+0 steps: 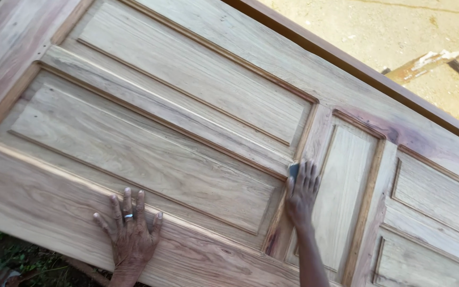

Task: Sanding a wooden door using a piece of sandpaper.

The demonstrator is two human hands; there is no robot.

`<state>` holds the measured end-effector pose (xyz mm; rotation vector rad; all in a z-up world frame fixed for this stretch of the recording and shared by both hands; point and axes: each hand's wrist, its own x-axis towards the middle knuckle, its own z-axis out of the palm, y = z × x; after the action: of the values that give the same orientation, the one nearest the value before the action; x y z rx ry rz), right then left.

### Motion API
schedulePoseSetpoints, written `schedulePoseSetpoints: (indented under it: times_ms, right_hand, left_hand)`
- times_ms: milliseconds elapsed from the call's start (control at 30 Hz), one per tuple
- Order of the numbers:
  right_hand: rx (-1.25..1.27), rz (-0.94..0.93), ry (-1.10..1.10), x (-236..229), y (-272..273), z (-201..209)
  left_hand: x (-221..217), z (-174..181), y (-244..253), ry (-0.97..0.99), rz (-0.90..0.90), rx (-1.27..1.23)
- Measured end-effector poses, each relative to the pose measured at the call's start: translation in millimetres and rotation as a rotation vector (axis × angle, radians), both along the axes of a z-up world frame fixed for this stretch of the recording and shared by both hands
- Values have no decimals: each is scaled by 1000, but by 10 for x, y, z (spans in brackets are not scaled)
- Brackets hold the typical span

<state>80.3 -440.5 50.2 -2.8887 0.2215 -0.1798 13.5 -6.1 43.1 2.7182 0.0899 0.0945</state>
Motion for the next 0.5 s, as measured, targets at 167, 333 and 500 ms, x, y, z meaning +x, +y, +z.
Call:
schedulePoseSetpoints:
  times_ms: [167, 333, 500]
  right_hand:
    - [-19, -52, 17, -719, 292, -55]
    - [-17, -63, -7, -325, 91, -119]
    - [-13, -70, 39, 502, -348, -213]
  left_hand:
    - [-24, -57, 13, 16, -8, -5]
    - [-38, -77, 7, 21, -2, -11]
    - [-19, -73, 1, 18, 11, 3]
